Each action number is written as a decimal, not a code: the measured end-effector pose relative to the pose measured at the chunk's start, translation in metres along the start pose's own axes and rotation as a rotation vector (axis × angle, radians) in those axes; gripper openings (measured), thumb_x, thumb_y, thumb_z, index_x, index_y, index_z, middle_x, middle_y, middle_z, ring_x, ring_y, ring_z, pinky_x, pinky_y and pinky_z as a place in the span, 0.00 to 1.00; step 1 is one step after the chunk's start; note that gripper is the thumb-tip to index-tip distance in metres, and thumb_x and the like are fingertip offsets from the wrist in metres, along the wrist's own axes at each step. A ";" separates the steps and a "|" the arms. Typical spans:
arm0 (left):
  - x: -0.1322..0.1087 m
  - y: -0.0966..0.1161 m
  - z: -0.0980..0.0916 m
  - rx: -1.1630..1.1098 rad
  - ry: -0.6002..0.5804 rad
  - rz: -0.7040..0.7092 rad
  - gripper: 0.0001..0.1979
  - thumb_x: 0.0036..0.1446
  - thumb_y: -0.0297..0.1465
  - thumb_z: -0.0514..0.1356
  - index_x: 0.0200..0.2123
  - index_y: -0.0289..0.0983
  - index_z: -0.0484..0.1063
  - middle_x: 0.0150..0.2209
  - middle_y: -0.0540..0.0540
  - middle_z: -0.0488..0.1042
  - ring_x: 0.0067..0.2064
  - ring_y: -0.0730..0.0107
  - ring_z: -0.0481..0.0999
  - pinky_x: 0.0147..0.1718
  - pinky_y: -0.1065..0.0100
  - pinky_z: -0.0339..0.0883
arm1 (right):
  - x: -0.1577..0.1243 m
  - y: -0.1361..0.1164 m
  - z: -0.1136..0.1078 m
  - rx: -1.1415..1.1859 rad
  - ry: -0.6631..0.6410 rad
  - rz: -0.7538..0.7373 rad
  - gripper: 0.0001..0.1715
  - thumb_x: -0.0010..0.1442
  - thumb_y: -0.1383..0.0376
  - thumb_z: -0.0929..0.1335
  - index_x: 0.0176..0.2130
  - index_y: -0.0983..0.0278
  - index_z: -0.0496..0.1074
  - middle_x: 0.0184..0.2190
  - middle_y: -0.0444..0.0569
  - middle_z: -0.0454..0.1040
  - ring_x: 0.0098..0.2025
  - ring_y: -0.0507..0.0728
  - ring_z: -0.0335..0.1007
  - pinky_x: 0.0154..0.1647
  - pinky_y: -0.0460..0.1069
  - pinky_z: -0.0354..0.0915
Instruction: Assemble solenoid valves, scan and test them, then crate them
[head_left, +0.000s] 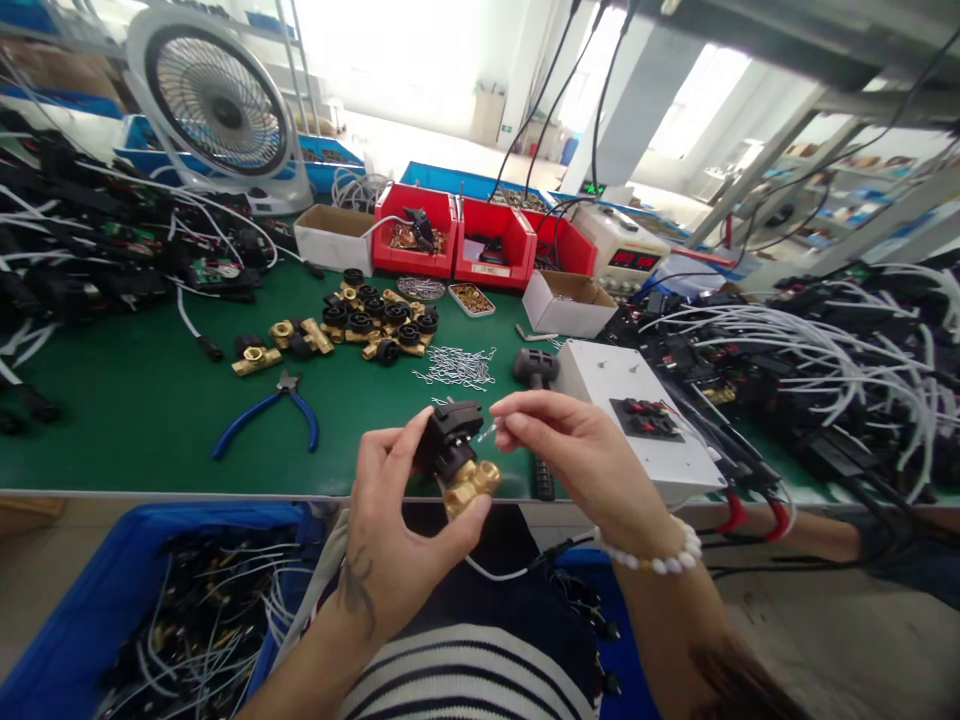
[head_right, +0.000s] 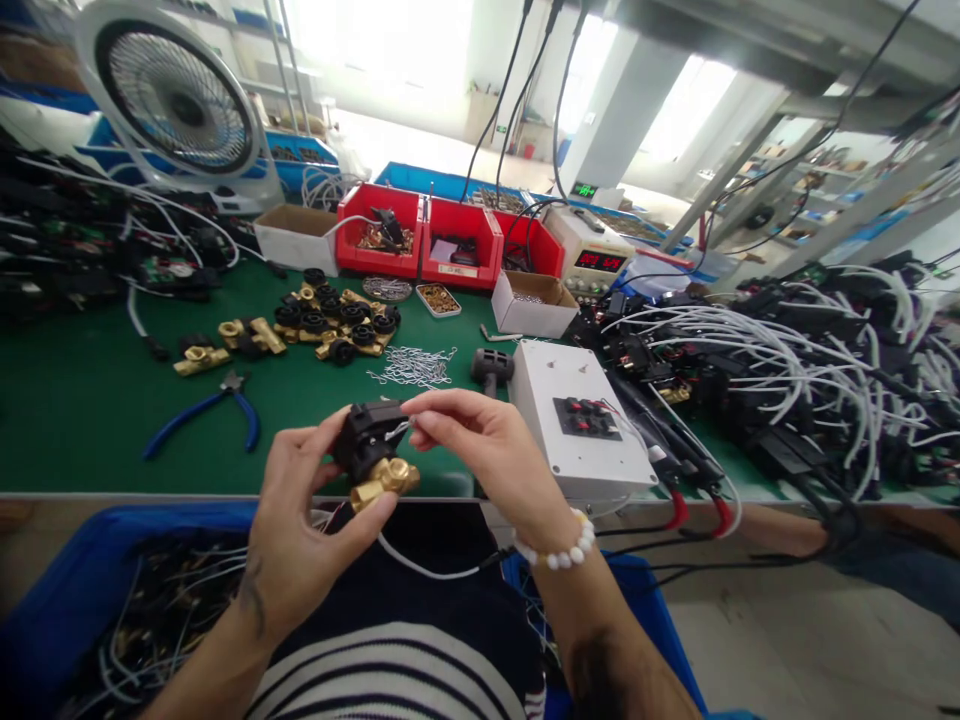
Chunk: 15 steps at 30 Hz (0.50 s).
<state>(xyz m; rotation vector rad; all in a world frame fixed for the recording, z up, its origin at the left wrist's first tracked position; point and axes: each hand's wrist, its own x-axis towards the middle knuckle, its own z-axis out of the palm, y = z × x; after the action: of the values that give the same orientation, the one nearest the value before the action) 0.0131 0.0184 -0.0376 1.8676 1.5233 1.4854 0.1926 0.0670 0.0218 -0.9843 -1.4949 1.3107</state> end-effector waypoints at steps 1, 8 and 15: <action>0.000 0.004 -0.002 0.019 0.000 0.032 0.32 0.56 0.38 0.64 0.62 0.36 0.64 0.46 0.44 0.66 0.47 0.64 0.72 0.45 0.65 0.76 | -0.005 -0.006 0.002 -0.061 -0.007 -0.018 0.06 0.63 0.65 0.71 0.40 0.62 0.80 0.33 0.44 0.78 0.36 0.50 0.74 0.42 0.45 0.70; -0.003 0.019 -0.007 0.089 -0.010 0.141 0.34 0.54 0.39 0.65 0.63 0.37 0.63 0.45 0.42 0.66 0.44 0.62 0.71 0.44 0.61 0.75 | -0.025 -0.027 0.019 -0.411 0.122 -0.146 0.03 0.63 0.68 0.71 0.37 0.60 0.77 0.33 0.43 0.79 0.35 0.53 0.75 0.43 0.48 0.72; -0.003 0.023 -0.007 0.067 -0.021 0.159 0.35 0.53 0.39 0.65 0.63 0.39 0.63 0.46 0.42 0.67 0.46 0.59 0.72 0.44 0.60 0.75 | -0.026 -0.032 0.017 -0.552 0.045 -0.214 0.07 0.64 0.71 0.69 0.36 0.59 0.75 0.33 0.42 0.78 0.34 0.53 0.74 0.42 0.48 0.71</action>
<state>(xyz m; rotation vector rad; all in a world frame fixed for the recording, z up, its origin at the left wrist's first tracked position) 0.0192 0.0041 -0.0192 2.0799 1.4621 1.4932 0.1832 0.0338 0.0501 -1.1436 -1.9155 0.7283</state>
